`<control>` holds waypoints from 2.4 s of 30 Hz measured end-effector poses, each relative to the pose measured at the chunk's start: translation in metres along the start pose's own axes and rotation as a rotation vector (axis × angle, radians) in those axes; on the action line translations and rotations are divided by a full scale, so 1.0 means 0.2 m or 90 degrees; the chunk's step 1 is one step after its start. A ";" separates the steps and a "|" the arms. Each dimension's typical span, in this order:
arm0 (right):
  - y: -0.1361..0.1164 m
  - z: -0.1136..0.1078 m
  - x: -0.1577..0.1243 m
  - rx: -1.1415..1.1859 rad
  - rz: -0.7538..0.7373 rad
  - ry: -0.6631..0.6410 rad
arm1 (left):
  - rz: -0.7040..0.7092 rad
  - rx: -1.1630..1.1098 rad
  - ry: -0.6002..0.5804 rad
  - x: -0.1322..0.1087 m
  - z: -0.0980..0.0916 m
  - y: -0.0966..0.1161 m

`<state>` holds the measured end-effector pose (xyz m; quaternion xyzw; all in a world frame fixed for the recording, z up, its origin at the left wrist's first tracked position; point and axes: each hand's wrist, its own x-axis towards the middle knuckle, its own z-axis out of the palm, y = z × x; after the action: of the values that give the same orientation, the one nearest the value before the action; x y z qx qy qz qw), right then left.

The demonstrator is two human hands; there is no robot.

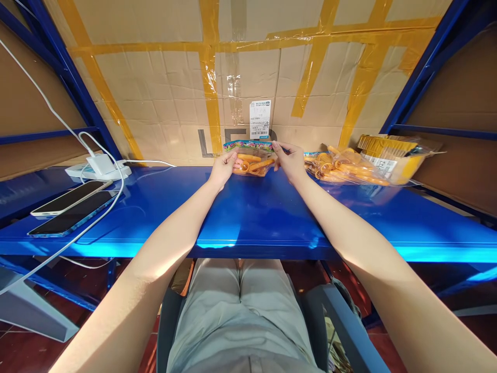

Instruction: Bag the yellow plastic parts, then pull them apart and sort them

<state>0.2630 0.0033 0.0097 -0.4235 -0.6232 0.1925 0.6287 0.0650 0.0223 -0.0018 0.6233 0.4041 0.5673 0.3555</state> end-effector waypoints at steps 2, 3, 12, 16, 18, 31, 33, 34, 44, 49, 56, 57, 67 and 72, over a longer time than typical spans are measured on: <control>0.01 0.00 0.00 0.002 0.032 -0.018 | -0.057 -0.004 -0.013 0.00 0.00 -0.01; 0.02 0.00 0.00 0.006 0.048 -0.026 | -0.085 0.000 -0.024 -0.01 0.00 -0.02; 0.08 0.01 0.02 0.049 0.271 -0.064 | -0.192 0.094 -0.110 -0.02 -0.01 -0.08; 0.06 0.00 0.00 0.073 0.386 -0.045 | -0.197 0.109 -0.112 -0.02 -0.01 -0.05; 0.04 -0.01 0.00 0.062 0.437 -0.059 | -0.198 0.111 -0.110 -0.03 -0.01 -0.04; 0.06 -0.03 -0.01 0.125 0.532 -0.208 | -0.210 0.076 -0.103 -0.02 -0.01 -0.07; 0.08 -0.01 -0.02 0.141 0.494 -0.162 | -0.215 0.086 -0.095 -0.02 -0.01 -0.07; 0.08 0.00 -0.02 0.148 0.473 -0.137 | -0.212 0.101 -0.088 -0.02 0.00 -0.08; 0.06 0.00 0.04 0.155 0.009 0.086 | 0.240 0.334 -0.140 0.00 -0.04 -0.06; 0.06 0.00 0.06 0.199 0.004 0.100 | 0.341 0.344 -0.128 0.01 -0.05 -0.05; 0.03 -0.03 0.04 0.354 0.347 -0.074 | 0.435 0.347 -0.035 0.00 -0.06 0.00; 0.03 -0.02 0.03 0.350 0.402 -0.106 | 0.440 0.338 -0.013 0.00 -0.06 0.01; 0.18 0.07 -0.02 0.242 0.473 -0.152 | 0.471 0.331 -0.056 -0.03 -0.05 0.01; 0.19 0.08 -0.02 0.226 0.440 -0.135 | 0.413 0.248 -0.140 -0.02 -0.04 0.00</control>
<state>0.2586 0.0262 -0.0249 -0.4707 -0.4625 0.5402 0.5223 0.0566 0.0181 -0.0024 0.8314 0.2456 0.4929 0.0736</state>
